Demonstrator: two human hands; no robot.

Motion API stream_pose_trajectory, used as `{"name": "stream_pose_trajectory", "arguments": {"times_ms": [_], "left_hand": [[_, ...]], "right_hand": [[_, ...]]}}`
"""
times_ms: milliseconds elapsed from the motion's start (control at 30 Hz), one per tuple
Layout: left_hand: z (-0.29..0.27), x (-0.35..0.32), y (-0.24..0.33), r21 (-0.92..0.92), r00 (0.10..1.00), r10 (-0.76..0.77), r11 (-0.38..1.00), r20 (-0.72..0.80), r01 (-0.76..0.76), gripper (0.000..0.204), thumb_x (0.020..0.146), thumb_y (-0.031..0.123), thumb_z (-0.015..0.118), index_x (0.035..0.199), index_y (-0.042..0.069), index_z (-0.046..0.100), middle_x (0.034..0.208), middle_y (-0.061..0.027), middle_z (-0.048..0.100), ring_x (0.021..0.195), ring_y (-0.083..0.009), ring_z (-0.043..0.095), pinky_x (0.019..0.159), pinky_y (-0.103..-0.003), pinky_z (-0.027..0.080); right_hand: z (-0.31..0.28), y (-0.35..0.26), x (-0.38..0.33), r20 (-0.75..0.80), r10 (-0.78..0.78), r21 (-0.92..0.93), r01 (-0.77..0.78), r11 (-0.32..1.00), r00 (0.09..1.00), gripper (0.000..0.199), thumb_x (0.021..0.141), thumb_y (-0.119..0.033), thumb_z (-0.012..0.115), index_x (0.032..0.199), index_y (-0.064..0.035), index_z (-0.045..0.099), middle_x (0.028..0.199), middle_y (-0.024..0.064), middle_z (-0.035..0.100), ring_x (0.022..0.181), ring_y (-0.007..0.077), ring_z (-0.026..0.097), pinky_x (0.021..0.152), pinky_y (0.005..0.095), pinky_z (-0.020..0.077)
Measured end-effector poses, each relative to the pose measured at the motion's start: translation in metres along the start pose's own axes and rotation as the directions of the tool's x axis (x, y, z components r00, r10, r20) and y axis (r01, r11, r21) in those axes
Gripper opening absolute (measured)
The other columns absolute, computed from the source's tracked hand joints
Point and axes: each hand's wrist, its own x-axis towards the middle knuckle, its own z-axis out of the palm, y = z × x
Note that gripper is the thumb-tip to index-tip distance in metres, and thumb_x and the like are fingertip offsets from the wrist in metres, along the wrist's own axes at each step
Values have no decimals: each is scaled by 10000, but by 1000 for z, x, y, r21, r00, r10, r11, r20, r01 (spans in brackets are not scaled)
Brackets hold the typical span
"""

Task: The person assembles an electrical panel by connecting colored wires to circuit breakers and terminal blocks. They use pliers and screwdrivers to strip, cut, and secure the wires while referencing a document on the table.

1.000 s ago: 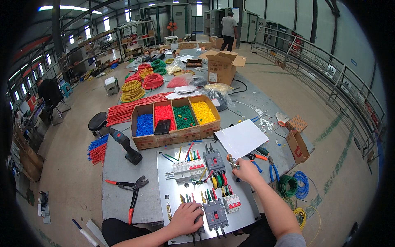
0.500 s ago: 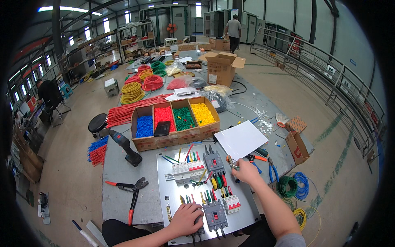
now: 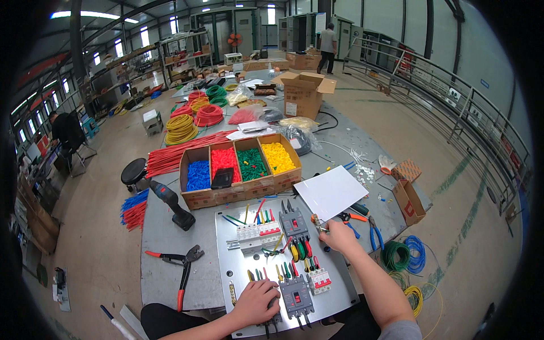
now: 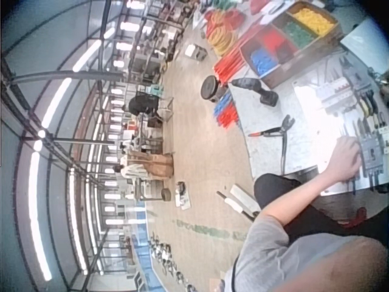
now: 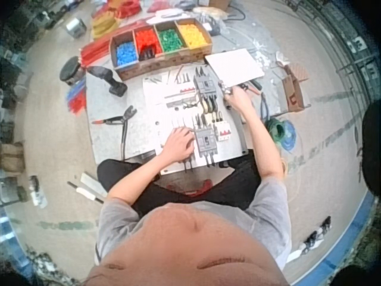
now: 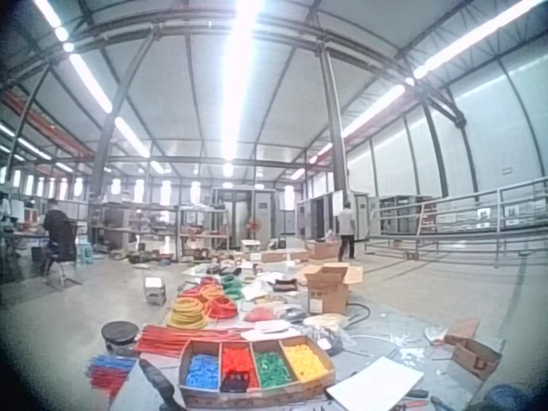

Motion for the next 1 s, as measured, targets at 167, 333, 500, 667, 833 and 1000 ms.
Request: {"name": "stream_pose_trajectory", "arguments": {"times_ms": [167,333,500,667,833,1000], "left_hand": [[-1,-1,-1,4,1000,2,1000,3,-2,149,913,217,691,1005,105,725,1258,-77,706,1227,-278,658,1044,-418,466],[0,0,-1,10,1000,10,1000,-2,-10,147,915,219,687,1003,107,724,1250,-72,706,1218,-269,659,1036,-416,466],[1,0,-1,7,1000,11,1000,-1,-11,155,913,216,690,1015,106,729,1259,-80,706,1227,-279,657,1040,-419,465],[1,-1,-1,5,1000,4,1000,6,-4,160,912,215,693,1021,105,732,1268,-88,707,1237,-288,655,1047,-424,464],[1,0,-1,0,1000,11,1000,-8,-11,151,911,211,694,1010,103,728,1256,-91,710,1227,-288,657,1050,-425,466],[1,0,-1,2,1000,20,1000,-22,-20,144,909,203,694,1006,101,725,1245,-90,713,1208,-289,664,1047,-422,472]], "right_hand": [[-6,-10,-5,-4,-22,8,22,1000,1000,480,880,-436,824,1155,-53,738,1030,212,792,984,388,769,863,496,603],[-7,-8,-2,28,24,-52,-23,998,999,469,905,-413,809,1196,-52,734,1058,203,798,1004,369,775,872,484,608],[-8,-4,-2,34,-32,-29,33,999,999,480,905,-425,793,1204,-53,737,1057,201,798,999,368,774,869,483,608],[-11,-11,-5,35,13,-7,-13,1000,999,477,894,-407,804,1211,-54,748,1061,203,797,997,372,772,874,481,607],[-6,-4,0,48,-5,-30,7,1000,999,471,892,-405,808,1198,-51,756,1064,209,795,1001,373,772,880,472,606],[-4,3,2,35,-36,34,34,999,999,496,884,-436,818,1202,-61,758,1046,214,795,996,381,770,868,486,601]]}}
